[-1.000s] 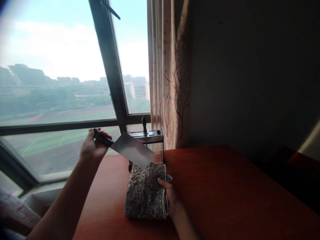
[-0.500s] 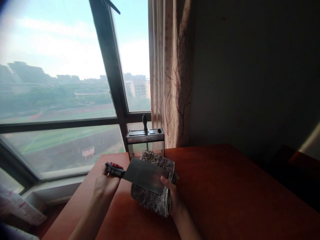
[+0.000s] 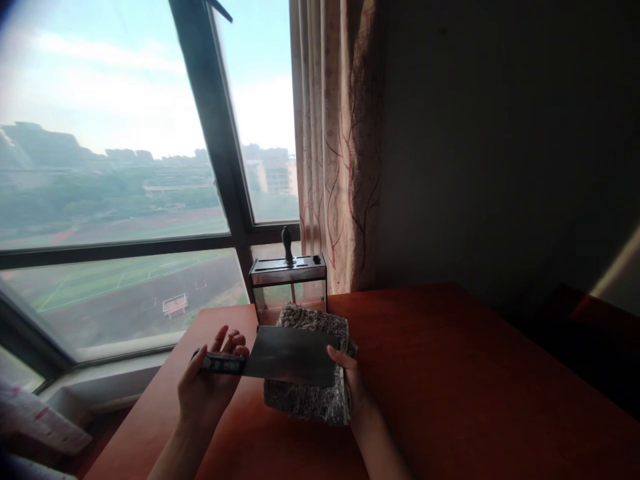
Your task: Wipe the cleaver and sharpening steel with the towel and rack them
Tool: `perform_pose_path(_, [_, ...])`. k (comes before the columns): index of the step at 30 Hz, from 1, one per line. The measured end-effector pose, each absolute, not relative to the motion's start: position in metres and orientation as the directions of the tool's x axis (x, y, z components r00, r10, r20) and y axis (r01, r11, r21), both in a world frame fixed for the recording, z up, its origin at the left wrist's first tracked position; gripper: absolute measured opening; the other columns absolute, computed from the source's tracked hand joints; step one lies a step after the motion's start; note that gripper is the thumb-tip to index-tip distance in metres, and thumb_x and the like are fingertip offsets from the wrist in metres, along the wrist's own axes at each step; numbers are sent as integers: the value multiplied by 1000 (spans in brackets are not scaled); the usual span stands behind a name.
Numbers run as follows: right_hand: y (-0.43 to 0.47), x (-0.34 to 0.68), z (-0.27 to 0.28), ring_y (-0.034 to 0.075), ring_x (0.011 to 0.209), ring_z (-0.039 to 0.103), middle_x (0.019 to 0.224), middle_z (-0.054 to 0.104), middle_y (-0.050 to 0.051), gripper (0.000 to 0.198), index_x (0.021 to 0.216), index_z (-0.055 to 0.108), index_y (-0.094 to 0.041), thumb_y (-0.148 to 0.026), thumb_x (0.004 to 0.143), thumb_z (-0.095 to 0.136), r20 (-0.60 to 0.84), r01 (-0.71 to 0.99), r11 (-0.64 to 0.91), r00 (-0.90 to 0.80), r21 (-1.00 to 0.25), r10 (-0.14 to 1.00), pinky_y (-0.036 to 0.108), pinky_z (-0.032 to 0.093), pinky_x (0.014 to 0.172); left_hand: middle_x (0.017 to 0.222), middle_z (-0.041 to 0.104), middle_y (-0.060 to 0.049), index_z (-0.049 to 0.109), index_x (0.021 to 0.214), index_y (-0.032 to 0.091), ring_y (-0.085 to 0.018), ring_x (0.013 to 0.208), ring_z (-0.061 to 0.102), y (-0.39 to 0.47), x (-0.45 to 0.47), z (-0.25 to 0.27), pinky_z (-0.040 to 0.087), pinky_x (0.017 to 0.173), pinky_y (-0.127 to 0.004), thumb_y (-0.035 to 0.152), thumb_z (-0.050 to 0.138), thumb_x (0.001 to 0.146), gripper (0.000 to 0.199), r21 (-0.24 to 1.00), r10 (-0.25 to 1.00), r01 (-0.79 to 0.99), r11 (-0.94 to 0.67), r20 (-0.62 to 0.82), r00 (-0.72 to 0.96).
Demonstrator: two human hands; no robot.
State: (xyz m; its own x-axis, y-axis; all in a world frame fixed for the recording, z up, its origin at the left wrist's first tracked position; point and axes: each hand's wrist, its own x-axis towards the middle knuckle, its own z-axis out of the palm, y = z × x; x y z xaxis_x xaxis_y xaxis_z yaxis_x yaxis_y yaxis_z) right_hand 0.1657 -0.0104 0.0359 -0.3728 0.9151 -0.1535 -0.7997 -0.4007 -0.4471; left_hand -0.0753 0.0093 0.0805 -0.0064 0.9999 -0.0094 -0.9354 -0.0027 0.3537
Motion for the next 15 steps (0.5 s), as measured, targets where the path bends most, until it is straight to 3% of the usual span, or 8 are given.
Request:
perform_pose_path(3, [-12, 169, 39, 29, 92, 72, 95, 77, 10, 41, 122, 61, -13, -32, 86, 56, -153, -802, -380, -350, -461, 924, 48, 52, 90, 99, 68, -13, 62, 120, 13, -24, 92, 63, 9, -80, 72, 55, 80, -36, 24, 60, 79, 42, 424, 998, -903, 63, -43, 49])
perform_pose_path(6, [-14, 173, 44, 29, 96, 70, 99, 76, 11, 39, 119, 64, -12, -32, 86, 57, -167, -801, -355, -314, -482, 935, 46, 52, 90, 101, 70, -13, 66, 113, 14, -24, 95, 63, 8, -84, 71, 52, 85, -37, 25, 59, 83, 33, 549, 991, -825, 134, -80, 108])
perform_pose_path(10, [-15, 177, 49, 29, 97, 70, 98, 76, 11, 37, 114, 66, -10, -30, 84, 58, -198, -791, -333, -268, -514, 943, 45, 53, 90, 103, 71, -12, 70, 108, 16, -25, 98, 62, 7, -86, 75, 50, 87, -36, 30, 56, 87, 29, 683, 980, -713, 160, -23, 198])
perform_pose_path(13, [-15, 179, 50, 30, 97, 70, 99, 76, 12, 38, 114, 66, -10, -30, 82, 59, -212, -784, -348, -277, -514, 937, 46, 53, 89, 104, 70, -12, 69, 110, 17, -24, 96, 62, 6, -89, 77, 50, 80, -33, 42, 52, 89, 37, 771, 962, -599, 216, -63, 266])
perform_pose_path(15, [-15, 181, 49, 30, 98, 70, 100, 76, 12, 40, 116, 65, -10, -31, 82, 58, -213, -779, -368, -301, -508, 930, 47, 53, 89, 94, 72, -11, 69, 110, 16, -21, 83, 64, 6, -91, 77, 50, 69, -28, 47, 51, 89, 41, 829, 950, -491, 268, -143, 276])
